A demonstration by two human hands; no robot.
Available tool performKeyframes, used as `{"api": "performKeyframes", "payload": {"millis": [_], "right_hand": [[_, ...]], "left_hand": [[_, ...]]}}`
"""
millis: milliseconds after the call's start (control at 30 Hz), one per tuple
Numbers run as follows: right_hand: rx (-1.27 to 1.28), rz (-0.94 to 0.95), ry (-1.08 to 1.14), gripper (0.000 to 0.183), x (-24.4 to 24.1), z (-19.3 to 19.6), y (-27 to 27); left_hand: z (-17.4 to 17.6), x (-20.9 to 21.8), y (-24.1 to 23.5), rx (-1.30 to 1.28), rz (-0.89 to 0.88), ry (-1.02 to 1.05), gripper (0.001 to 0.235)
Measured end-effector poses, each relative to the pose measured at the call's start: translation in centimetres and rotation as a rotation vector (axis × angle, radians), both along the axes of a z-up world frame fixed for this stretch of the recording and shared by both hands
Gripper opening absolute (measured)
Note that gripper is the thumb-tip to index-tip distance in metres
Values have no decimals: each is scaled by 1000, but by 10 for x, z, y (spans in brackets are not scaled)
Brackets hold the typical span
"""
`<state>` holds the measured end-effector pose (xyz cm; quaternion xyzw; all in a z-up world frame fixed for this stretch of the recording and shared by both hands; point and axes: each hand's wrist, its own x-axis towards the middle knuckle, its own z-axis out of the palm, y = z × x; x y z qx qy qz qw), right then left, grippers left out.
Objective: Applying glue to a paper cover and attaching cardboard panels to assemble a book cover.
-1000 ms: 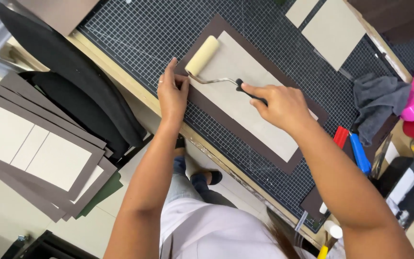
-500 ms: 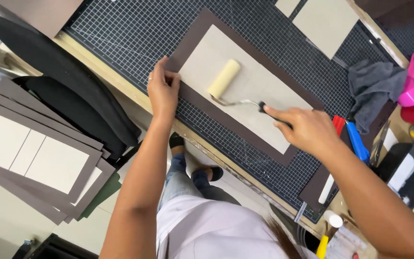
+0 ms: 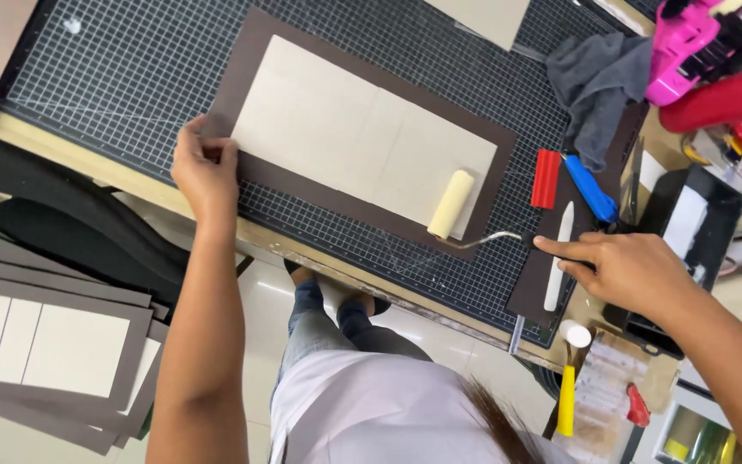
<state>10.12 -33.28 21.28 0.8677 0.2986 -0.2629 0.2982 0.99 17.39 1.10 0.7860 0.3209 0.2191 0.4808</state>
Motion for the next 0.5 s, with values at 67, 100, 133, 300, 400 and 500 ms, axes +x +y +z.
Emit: {"api": "performKeyframes", "payload": {"millis": [67,100,133,300,400,500], "right_hand": [[-59,-34,26,53,-1,2,-11],[-59,-42,28,53,-3,3,-15],[-86,-54,47,54,-3,4,-18],[-139,-61,88,55,2,8,-17],[-79,-11,54,50,3,3,-9],[101,20,25,49,3,-11,-15]], "left_hand": [[1,-1,0,-34,16,18,39],[3,-2,-1,-34,8,20,39],[5,-1,-2,-34,5,18,38],[7,0,-2,-44,19,37,37],[1,-1,0,-40,10,39,38],[0,0,0,21,-24,12,37]]}}
